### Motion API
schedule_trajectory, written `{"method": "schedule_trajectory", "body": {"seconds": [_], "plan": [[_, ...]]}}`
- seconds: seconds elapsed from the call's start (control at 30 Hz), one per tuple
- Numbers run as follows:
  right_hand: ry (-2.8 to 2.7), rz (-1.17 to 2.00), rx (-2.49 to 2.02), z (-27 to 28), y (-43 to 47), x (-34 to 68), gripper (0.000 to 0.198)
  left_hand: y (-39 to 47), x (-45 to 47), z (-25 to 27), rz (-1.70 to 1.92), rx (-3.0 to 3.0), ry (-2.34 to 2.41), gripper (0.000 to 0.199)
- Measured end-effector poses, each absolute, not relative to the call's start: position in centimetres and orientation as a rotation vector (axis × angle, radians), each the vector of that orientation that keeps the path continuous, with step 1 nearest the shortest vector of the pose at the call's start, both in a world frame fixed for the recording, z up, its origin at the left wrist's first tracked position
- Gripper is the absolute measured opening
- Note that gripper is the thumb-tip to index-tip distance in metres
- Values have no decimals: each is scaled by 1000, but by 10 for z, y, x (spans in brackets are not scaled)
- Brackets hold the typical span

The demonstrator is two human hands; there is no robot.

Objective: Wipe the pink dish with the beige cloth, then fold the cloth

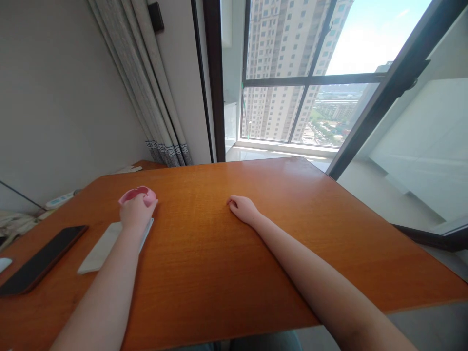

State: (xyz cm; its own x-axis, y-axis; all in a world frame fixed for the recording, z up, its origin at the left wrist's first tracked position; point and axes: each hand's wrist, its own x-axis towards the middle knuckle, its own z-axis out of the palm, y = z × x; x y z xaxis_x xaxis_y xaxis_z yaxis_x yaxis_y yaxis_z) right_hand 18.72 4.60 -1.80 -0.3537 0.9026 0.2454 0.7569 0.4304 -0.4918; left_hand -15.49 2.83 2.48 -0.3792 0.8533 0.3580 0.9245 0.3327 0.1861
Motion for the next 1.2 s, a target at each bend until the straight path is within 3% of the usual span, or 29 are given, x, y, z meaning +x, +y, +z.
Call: {"method": "schedule_trajectory", "body": {"seconds": [0.17, 0.33, 0.6, 0.83, 1.2], "plan": [[-2144, 452, -1366, -19, 46, 188, 24, 36, -171, 15, -395, -1662, -2351, 32], [-1750, 605, -1255, -23, 56, 192, 38, 39, -153, 15, -727, -1744, -2141, 22], [-1582, 702, -1219, -27, 61, 193, 35, 22, -27, 20, -1131, -2409, -1667, 12], [-1550, 704, -1180, -29, 62, 193, 35, 4, 8, 13, -1044, -2739, -1409, 8], [-1549, 702, -1195, -28, 62, 192, 35, 2, 7, 12, -991, -2839, -1407, 6]]}}
